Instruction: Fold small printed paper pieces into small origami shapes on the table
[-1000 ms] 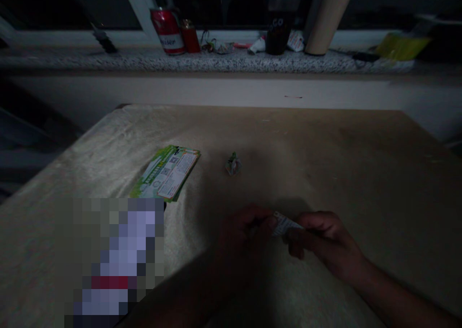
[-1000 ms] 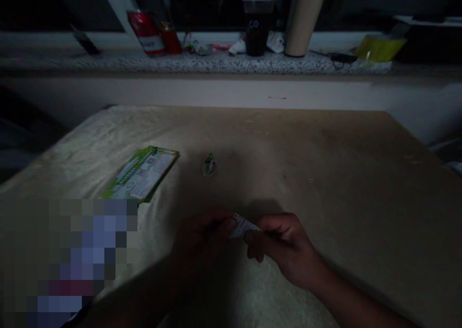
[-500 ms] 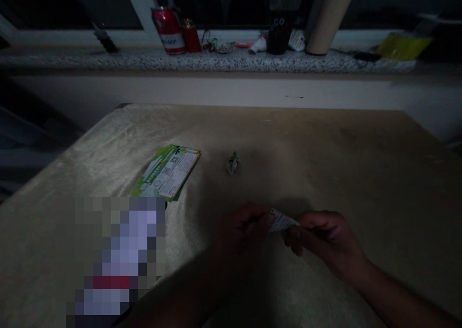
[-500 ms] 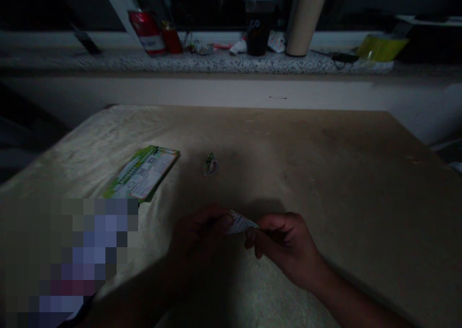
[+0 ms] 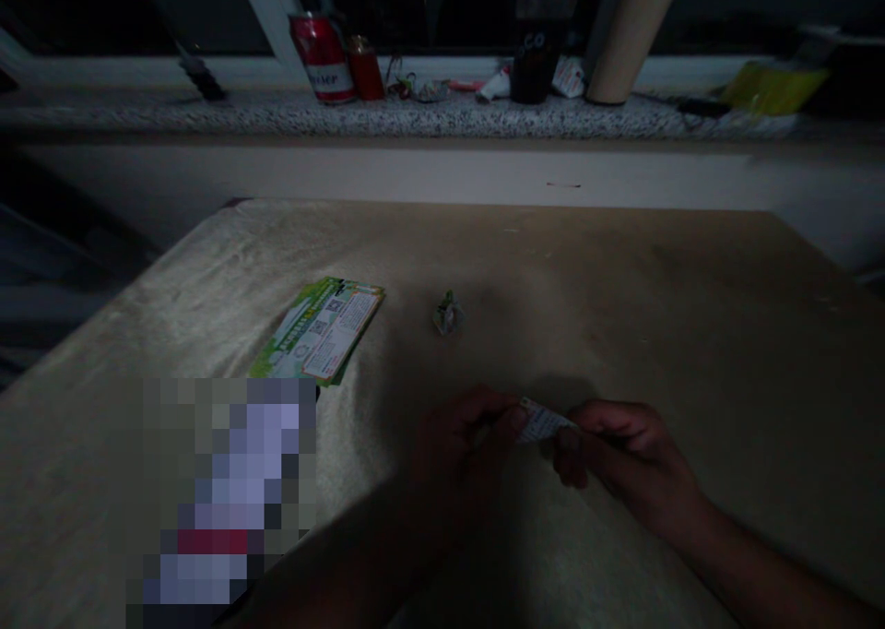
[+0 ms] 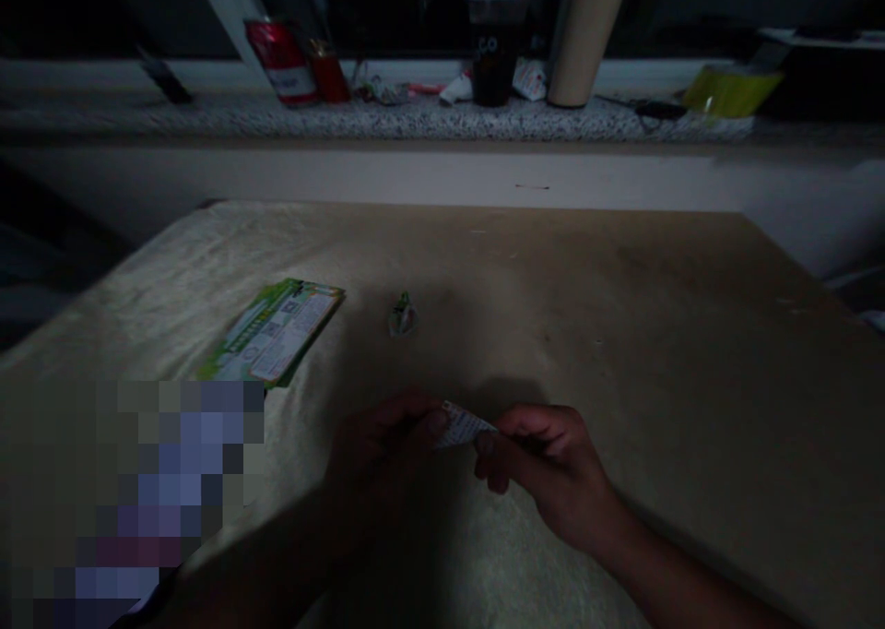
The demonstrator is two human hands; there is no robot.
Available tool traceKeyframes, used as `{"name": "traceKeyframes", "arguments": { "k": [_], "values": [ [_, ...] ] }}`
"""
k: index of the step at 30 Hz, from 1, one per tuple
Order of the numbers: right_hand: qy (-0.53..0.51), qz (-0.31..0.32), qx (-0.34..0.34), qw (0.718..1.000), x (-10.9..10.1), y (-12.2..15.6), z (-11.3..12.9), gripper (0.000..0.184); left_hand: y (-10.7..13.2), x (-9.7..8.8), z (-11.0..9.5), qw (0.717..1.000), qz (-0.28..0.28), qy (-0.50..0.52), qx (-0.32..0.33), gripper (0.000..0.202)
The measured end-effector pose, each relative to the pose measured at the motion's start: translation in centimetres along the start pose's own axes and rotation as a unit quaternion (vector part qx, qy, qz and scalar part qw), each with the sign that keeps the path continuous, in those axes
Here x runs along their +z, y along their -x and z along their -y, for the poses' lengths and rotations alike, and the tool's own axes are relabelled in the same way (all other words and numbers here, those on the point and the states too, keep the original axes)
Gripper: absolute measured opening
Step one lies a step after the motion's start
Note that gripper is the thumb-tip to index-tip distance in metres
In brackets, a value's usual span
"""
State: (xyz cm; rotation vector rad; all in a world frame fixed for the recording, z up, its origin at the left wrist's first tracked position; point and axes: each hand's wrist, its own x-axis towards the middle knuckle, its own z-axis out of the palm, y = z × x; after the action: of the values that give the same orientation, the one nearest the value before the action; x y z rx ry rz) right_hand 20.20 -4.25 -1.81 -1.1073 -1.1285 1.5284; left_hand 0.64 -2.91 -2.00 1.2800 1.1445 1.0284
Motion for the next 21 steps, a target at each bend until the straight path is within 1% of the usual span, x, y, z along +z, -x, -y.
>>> {"name": "traceKeyframes", "arguments": {
  "k": [4, 8, 12, 16, 21],
  "values": [
    [-0.006, 0.005, -0.001, 1.0, -0.08, 0.01, -0.04, 0.026, 0.07, -0.08, -0.34, 1.0, 0.011, 0.005, -0.005, 0.018],
    [-0.011, 0.009, 0.003, 1.0, -0.2, 0.05, 0.0, 0.025, 0.07, -0.01, -0.81, 1.0, 0.005, 0.001, -0.007, 0.017],
    [-0.017, 0.026, 0.009, 0.999, -0.33, -0.01, 0.06, 0.027, -0.03, -0.06, -0.74, 1.0, 0.01, 0.004, 0.0, 0.018],
    [0.012, 0.05, -0.01, 0.999, -0.48, -0.07, 0.12, 0.026, -0.12, -0.46, -0.55, 1.0, -0.006, 0.012, -0.001, 0.018],
    [0.054, 0.038, -0.037, 0.997, -0.45, -0.04, 0.2, 0.021, -0.16, -0.82, -0.41, 1.0, -0.017, -0.015, -0.002, 0.02]
  ]
}}
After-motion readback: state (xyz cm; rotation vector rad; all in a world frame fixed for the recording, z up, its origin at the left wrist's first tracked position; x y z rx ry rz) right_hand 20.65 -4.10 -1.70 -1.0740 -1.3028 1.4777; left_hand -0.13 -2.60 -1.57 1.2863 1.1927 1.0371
